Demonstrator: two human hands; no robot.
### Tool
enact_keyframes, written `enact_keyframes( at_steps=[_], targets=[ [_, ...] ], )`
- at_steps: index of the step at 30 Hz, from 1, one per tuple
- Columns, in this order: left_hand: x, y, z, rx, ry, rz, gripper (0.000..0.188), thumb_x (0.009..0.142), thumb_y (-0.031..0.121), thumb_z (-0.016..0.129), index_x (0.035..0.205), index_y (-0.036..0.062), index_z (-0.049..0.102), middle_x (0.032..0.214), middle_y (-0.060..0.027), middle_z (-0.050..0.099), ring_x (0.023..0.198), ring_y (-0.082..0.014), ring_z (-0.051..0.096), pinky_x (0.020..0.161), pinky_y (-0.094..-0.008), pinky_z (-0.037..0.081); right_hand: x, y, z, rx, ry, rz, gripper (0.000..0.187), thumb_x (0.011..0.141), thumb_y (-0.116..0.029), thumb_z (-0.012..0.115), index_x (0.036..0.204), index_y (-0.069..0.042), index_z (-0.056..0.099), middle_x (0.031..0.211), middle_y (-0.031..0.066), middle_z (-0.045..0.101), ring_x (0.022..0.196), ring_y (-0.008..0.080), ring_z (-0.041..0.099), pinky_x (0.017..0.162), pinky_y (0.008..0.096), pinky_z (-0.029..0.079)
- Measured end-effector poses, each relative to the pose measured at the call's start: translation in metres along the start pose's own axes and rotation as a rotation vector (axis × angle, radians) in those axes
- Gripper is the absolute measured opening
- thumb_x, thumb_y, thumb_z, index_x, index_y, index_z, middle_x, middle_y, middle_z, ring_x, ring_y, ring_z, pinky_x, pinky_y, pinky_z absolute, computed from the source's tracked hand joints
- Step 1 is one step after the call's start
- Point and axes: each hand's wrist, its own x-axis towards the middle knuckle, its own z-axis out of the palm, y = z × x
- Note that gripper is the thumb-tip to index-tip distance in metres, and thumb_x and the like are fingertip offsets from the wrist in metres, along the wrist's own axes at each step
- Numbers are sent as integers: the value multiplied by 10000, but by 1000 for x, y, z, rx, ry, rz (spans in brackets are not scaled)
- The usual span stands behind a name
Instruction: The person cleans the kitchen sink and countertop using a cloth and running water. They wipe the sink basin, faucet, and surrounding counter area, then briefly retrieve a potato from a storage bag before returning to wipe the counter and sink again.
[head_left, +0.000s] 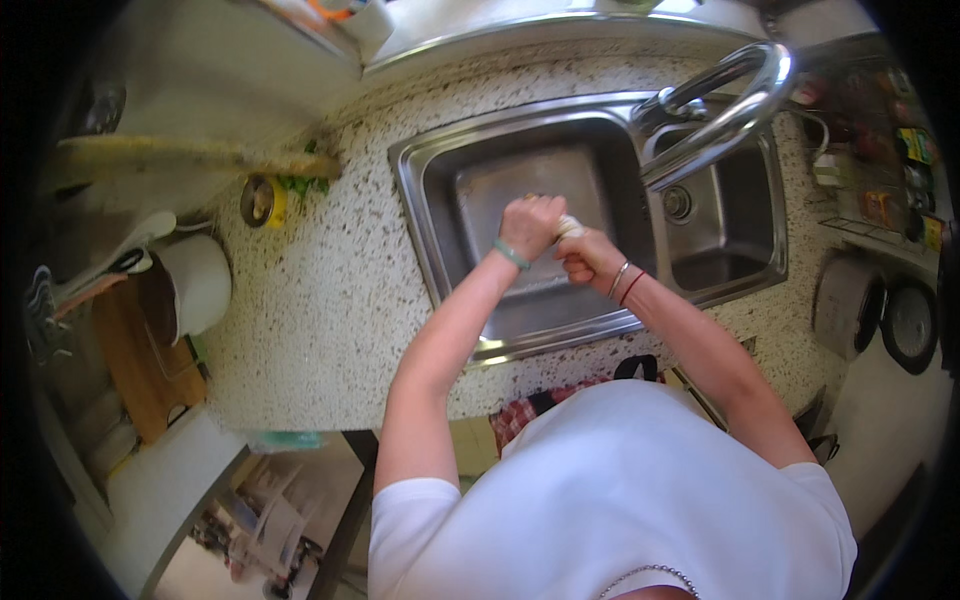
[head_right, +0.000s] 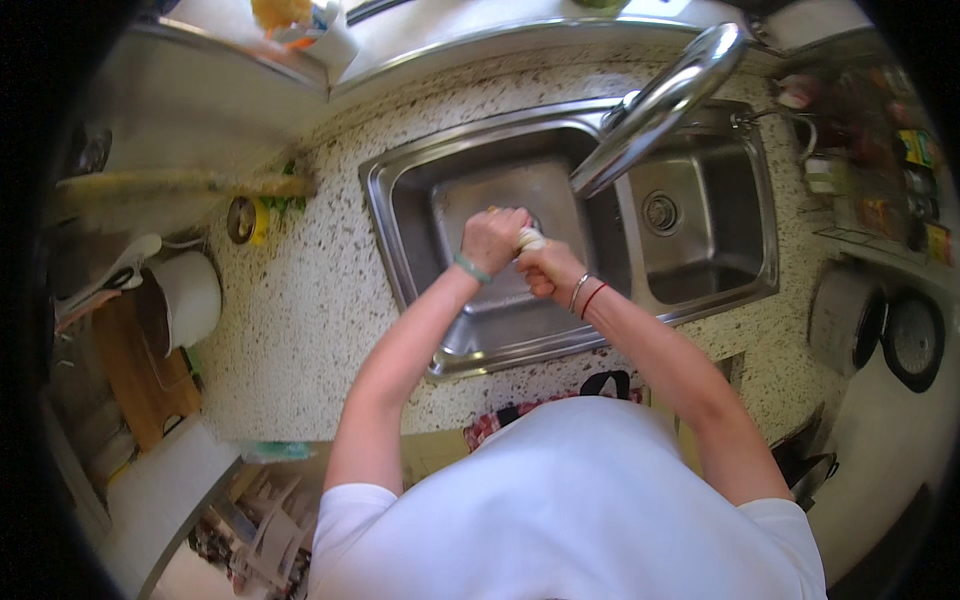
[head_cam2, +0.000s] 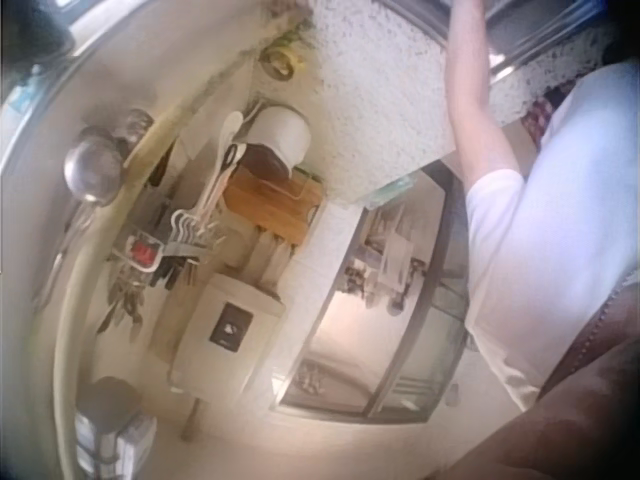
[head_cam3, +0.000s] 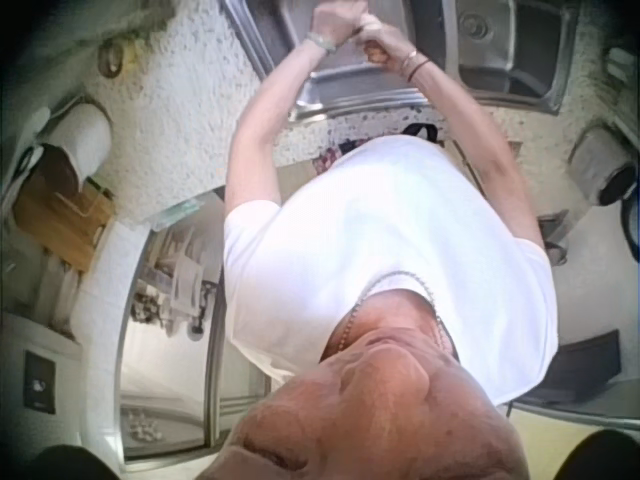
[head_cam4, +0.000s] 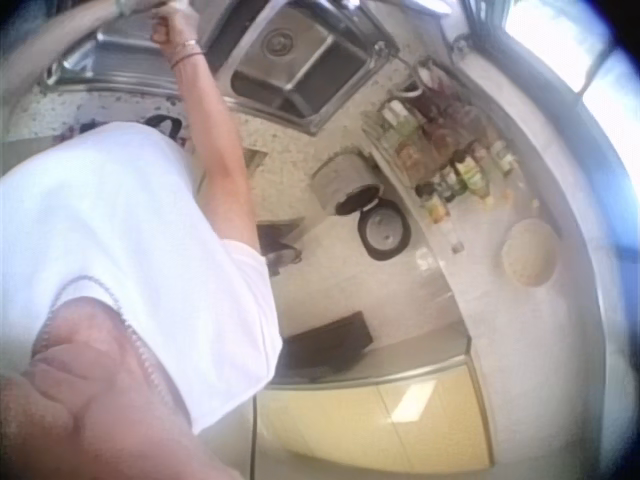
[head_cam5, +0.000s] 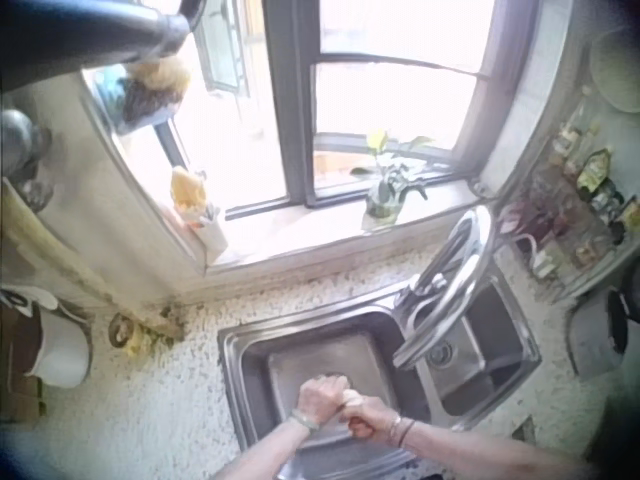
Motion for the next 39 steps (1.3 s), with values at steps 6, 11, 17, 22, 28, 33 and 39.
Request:
enact_keyframes(
  at_steps=[6,11,17,22,28,33,39],
  targets=[
    [-6,50,-40,-155,-64,-300,363,778,113,678,1109,70,535,958,-151,565,862,-350,593,741,-404,501,-11,-10,-23,-508,55,-320,349,838,-256,716,1062,-54,541,757,19,575,553,89,538,456,239,449],
    [-15,76,-62,-1030,-76,-726,493,871,223,672,1276,43,456,1096,-124,585,894,-239,630,691,-359,558,-27,-19,-30,-566,29,-648,448,834,-240,723,1197,-43,548,983,77,656,868,119,627,691,268,546],
    [-40,57,-81,-1251,-58,-1136,387,939,349,599,1135,16,629,937,-61,673,815,-133,646,723,-274,541,-80,-18,-15,-340,-83,-515,380,797,1,580,1176,-35,567,1094,55,609,997,133,597,837,296,524],
    [-24,66,-111,-1294,244,-1048,297,1033,271,388,1004,10,526,1015,-144,664,889,-209,666,817,-326,532,-85,4,-19,-150,-22,-469,381,803,-37,503,1179,-19,566,1067,74,620,946,136,626,780,290,541],
    [-18,84,-122,-1144,-107,-853,453,1005,363,443,1263,-9,448,1130,-144,619,1008,-221,629,883,-371,515,-101,9,-30,198,-253,-398,323,951,-117,450,1238,22,502,1106,108,625,1015,175,622,880,319,514],
    [-22,112,-119,-1176,-103,-986,361,897,246,673,1135,-14,595,1070,-63,643,993,-141,596,855,-294,490,-97,14,-31,85,-198,-513,306,932,-101,490,1220,-8,537,1048,87,645,898,160,661,754,322,564],
    [-27,97,-137,-1595,148,-964,258,934,177,615,1135,17,587,1023,-40,643,927,-101,595,834,-251,472,-115,12,-25,-538,42,-860,274,868,-81,543,1114,-29,651,921,11,641,821,69,564,733,225,468]
  ],
)
